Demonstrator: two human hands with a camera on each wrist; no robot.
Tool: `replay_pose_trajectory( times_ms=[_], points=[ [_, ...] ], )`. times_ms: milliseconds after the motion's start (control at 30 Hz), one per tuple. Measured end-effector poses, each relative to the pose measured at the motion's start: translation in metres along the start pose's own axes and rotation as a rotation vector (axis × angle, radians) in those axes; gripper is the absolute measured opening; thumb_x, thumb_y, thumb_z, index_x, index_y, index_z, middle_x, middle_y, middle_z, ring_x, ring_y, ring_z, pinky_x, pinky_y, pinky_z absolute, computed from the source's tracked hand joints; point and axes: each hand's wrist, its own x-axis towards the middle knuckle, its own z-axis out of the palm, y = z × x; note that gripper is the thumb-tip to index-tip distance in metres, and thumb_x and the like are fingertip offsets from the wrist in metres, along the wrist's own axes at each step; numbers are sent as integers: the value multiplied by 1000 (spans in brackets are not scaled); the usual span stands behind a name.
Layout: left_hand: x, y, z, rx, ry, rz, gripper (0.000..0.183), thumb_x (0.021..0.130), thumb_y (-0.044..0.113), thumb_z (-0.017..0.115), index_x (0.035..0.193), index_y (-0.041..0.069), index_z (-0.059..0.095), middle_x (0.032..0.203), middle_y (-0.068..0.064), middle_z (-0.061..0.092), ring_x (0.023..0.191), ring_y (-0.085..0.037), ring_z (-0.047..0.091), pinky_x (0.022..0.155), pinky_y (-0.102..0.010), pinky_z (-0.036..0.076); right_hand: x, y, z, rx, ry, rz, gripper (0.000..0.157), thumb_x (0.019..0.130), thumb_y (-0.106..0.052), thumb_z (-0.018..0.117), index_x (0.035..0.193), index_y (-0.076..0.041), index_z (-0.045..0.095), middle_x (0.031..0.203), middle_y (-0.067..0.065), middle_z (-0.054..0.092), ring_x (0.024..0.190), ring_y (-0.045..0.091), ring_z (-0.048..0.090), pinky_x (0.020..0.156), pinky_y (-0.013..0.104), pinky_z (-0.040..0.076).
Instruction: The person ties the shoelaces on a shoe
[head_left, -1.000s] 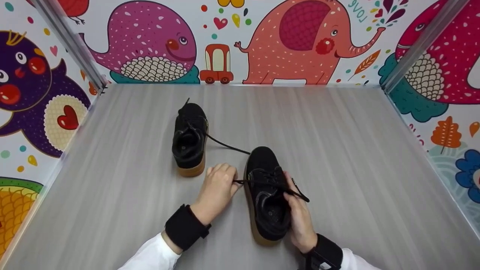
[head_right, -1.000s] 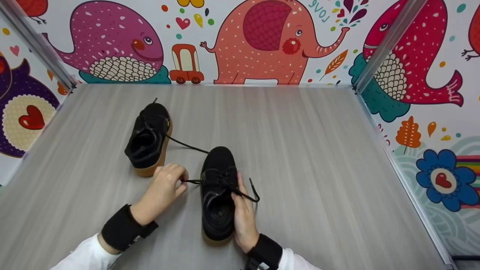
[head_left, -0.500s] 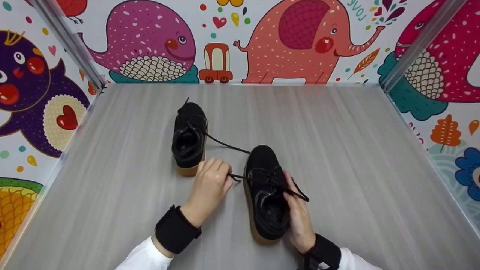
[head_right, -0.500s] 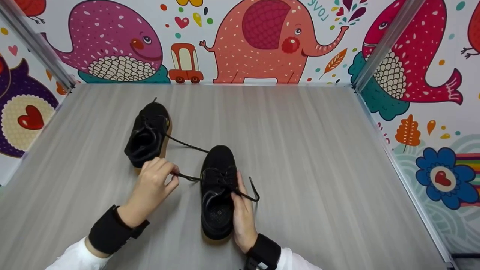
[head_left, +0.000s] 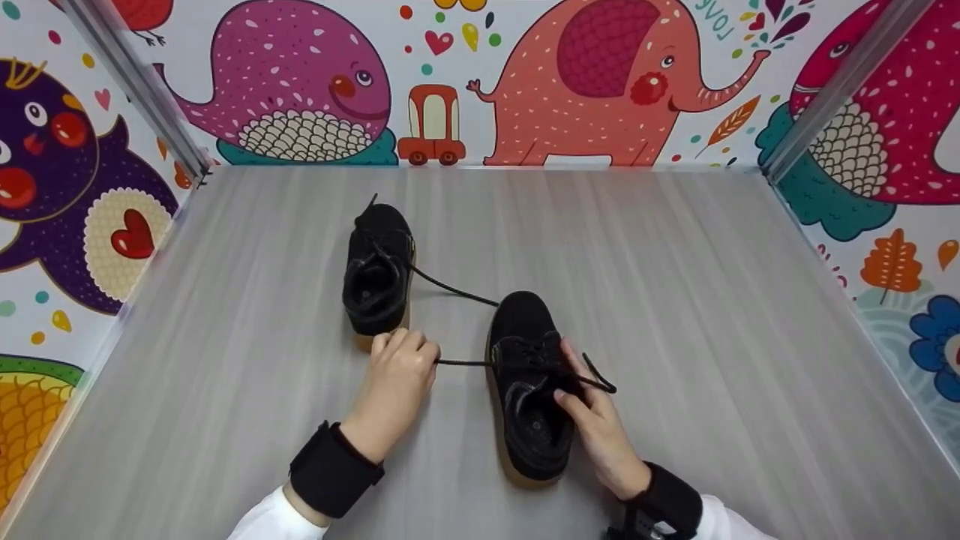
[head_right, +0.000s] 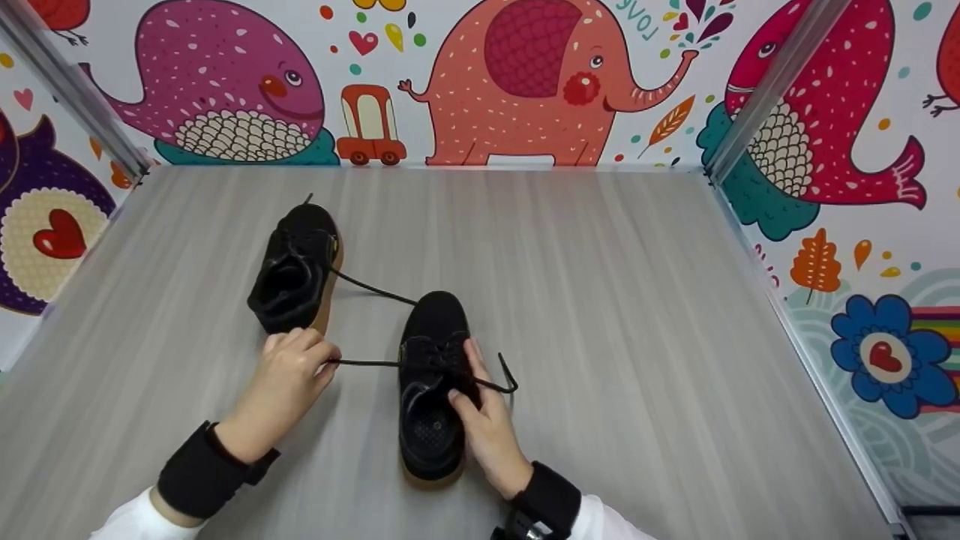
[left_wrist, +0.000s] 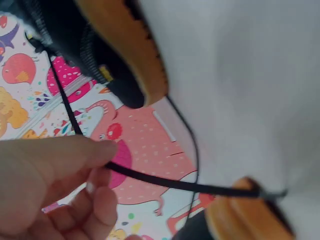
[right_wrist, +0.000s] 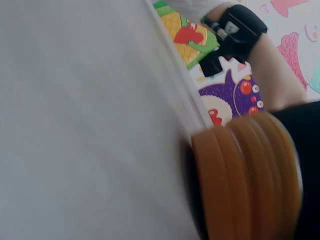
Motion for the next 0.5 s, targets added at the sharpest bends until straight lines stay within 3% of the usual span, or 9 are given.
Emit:
replay_pose_trajectory(
  times_ms=[100, 300, 500],
  points=[
    [-5, -2, 7, 0, -41, -16, 16, 69, 2, 80, 70, 7, 64, 69, -3, 56, 71, -20, 53, 70, -35, 39, 1, -3, -9, 14, -48, 22, 58, 96, -10, 51, 149, -8, 26, 156, 4, 21, 144, 16, 10, 107, 10, 17],
    [-10, 1, 13, -68, -146, -54, 10, 73, 3, 74, 75, 6, 66, 72, -3, 58, 73, -20, 56, 71, -35, 38, 2, -11, -25, -25, -73, 58, 47, 97, -14, 53, 142, -12, 42, 150, 0, 35, 137, 9, 31, 105, 15, 29],
    [-10, 15, 9, -161, -166, -61, 10, 74, 5, 75, 78, 8, 67, 75, -2, 63, 74, -19, 59, 72, -36, 41, 4, -13, -36, -75, -56, -1, 42, 95, -9, 55, 136, -8, 49, 142, 7, 47, 130, 10, 43, 104, 19, 36]
  ],
)
